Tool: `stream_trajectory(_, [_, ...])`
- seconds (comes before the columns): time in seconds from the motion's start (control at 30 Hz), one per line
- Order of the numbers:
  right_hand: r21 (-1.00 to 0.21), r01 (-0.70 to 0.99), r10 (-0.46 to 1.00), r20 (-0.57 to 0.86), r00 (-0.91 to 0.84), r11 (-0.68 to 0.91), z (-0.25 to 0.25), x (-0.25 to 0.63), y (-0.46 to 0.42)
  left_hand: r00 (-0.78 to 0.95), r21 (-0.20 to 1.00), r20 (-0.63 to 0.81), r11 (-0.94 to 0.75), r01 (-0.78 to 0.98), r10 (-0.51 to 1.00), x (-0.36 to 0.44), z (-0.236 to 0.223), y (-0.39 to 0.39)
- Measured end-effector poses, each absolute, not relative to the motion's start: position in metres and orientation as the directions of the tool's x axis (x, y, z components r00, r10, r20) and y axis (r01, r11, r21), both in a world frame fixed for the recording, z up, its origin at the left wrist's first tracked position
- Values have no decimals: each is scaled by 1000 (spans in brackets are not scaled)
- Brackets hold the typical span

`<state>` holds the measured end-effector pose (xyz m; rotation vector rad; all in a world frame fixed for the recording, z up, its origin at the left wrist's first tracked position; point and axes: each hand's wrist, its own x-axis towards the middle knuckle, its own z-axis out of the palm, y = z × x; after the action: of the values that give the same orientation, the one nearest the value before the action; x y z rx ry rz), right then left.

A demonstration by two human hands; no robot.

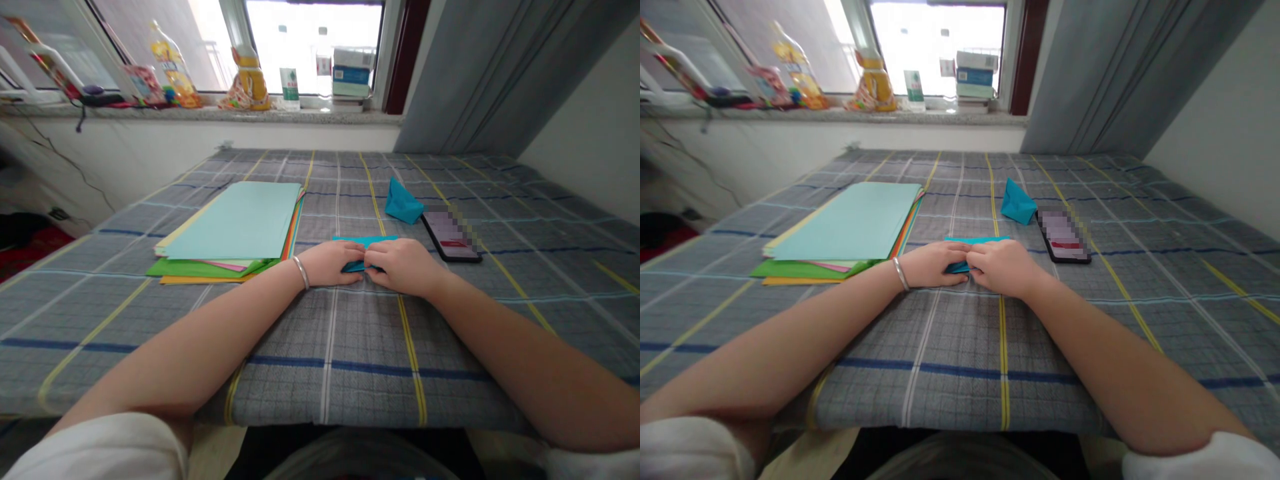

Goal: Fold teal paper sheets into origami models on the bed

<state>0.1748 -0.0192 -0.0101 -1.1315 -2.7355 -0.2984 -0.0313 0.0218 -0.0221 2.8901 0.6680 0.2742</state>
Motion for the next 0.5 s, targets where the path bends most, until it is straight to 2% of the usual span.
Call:
stream_trajectory(0.17, [71,794,727,359,-585,604,-11,177,-17,732,110,329,-794,597,596,-29,-24,19])
stream_trajectory(0.23, [47,818,734,415,-538,573,-12,177,-17,700,97,429,-799,593,571,-29,-27,20])
stream_trajectory(0.37, [-12,821,689,550,-471,571,-15,175,-14,634,157,623,-867,473,458,-26,-33,27])
stream_trajectory(0.5, [-22,793,623,632,-461,609,-20,173,-11,614,125,697,-905,406,372,-25,-34,31])
